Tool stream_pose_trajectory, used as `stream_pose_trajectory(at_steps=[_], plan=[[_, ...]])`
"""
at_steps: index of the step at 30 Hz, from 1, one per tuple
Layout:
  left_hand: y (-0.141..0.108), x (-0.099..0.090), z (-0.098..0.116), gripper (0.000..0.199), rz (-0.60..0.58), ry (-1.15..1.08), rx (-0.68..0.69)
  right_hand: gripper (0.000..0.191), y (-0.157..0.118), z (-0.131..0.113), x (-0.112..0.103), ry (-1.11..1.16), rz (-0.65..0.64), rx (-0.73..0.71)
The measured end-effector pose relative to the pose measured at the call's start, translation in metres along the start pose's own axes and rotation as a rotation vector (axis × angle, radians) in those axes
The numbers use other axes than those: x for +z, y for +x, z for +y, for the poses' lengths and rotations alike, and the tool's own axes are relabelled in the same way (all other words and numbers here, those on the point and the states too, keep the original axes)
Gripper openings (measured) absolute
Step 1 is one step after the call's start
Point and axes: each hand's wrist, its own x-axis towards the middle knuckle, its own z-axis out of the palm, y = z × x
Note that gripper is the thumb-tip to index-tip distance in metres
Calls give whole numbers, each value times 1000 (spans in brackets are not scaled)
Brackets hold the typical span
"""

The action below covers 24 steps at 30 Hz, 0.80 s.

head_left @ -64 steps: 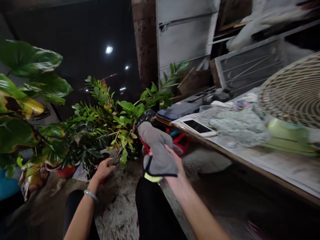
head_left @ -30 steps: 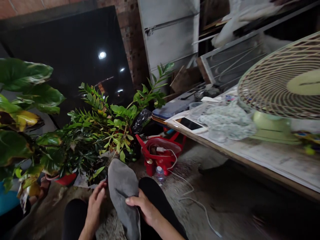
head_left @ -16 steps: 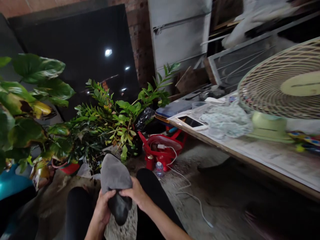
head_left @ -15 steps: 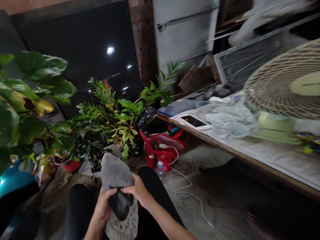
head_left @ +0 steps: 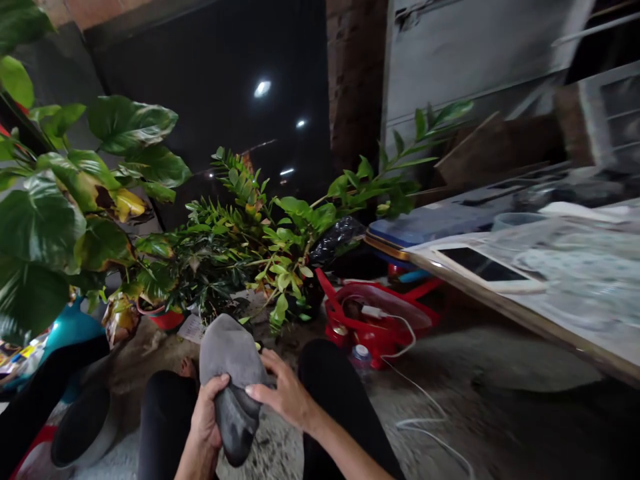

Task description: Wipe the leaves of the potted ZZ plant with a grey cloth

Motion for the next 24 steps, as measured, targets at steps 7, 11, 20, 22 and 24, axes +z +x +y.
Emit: stream_pose_trajectory(at_steps=[7, 11, 20, 22, 24], plan=[[-4, -20, 23, 42, 190, 31, 109, 45, 118, 18, -13, 368, 208, 287], [-5, -18, 49, 57, 187, 129, 273, 47, 166, 30, 10, 479, 157, 322], [14, 47, 145, 76, 95, 372, 647, 33, 189, 51, 25, 488, 116, 293], [25, 50, 149, 78, 114, 334, 726, 32, 184, 56, 20, 455, 122, 287], [38, 43, 136, 75, 93, 335, 687, 32, 178, 61, 13, 419, 130, 287]])
